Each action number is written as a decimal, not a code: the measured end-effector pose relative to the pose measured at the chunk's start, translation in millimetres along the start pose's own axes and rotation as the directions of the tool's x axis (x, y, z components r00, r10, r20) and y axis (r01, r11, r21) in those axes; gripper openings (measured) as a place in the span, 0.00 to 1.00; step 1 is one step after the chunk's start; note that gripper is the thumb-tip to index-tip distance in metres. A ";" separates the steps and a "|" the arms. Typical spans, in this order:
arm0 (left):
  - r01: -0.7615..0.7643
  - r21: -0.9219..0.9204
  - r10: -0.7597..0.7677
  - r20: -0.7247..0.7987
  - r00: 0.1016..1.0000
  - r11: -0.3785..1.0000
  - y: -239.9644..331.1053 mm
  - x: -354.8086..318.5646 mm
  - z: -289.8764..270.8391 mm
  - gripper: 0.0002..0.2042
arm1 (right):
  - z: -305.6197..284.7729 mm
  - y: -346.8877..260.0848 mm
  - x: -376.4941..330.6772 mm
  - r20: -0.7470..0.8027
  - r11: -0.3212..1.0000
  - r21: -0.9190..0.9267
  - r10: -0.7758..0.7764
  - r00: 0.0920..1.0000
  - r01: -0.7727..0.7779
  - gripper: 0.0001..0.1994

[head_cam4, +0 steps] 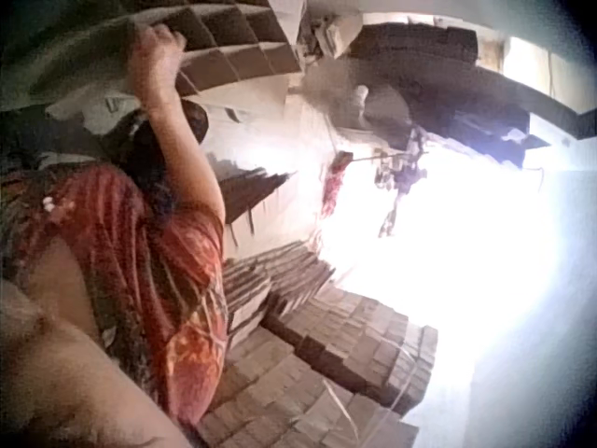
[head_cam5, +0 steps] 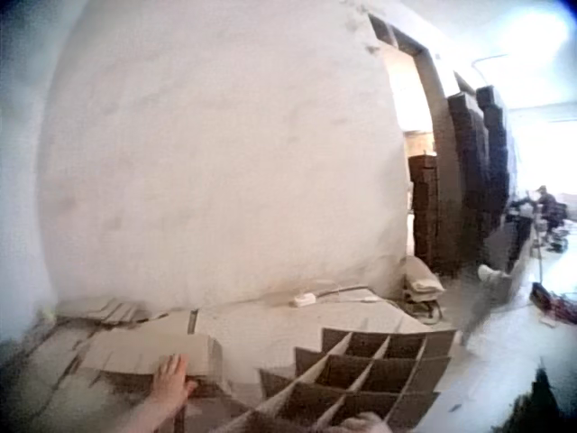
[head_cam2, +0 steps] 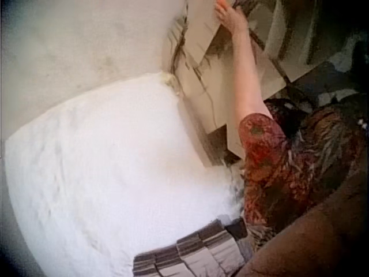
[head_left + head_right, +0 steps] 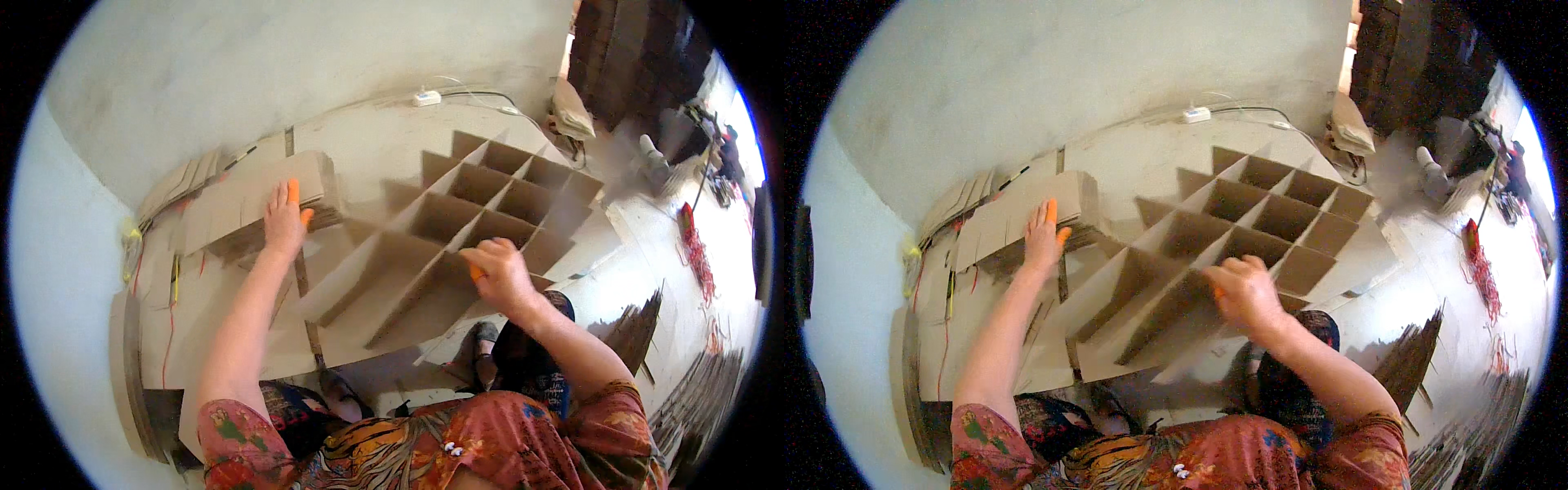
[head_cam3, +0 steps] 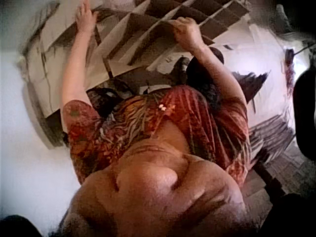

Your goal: The person assembles pre-cut cardboard dividers by folding and interlocking them into a grid-like structure. They repeatedly pick up flat pieces, fold along scored lines, and insert them into the growing assembly, occasionally adjusting alignment.

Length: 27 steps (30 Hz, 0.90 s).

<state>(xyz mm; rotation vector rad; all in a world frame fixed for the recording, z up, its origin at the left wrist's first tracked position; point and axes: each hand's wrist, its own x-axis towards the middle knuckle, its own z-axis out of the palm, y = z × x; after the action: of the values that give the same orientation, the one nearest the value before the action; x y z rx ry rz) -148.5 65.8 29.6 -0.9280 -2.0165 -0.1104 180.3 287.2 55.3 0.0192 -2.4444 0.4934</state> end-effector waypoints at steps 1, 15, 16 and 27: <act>0.069 -0.093 -0.051 0.183 0.982 0.993 3.1 11.4 -0.6 0.16 | 1.6 -3.5 -3.0 -0.004 1.000 0.007 -0.016 1.000 0.016 0.14; 0.425 -0.515 -0.289 0.325 0.900 0.744 -40.2 24.0 -46.3 0.11 | -2.8 -27.4 5.6 -0.341 0.949 0.301 0.200 0.919 -0.095 0.09; 0.413 -0.559 -0.297 0.290 0.910 0.719 -20.2 23.3 -65.5 0.12 | -11.1 -30.6 -1.4 -0.302 0.936 0.329 0.232 0.925 -0.127 0.14; -0.110 -0.893 0.190 -0.028 0.981 0.437 151.1 -100.1 -231.4 0.19 | -35.4 -75.2 -35.7 0.429 -0.188 0.895 0.611 0.665 -0.405 0.12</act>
<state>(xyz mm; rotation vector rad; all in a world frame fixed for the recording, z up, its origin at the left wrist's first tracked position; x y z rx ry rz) 141.4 23.5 54.3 -1.7861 -1.8614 -1.1748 239.6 226.0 85.7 -0.4880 -1.2409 2.4066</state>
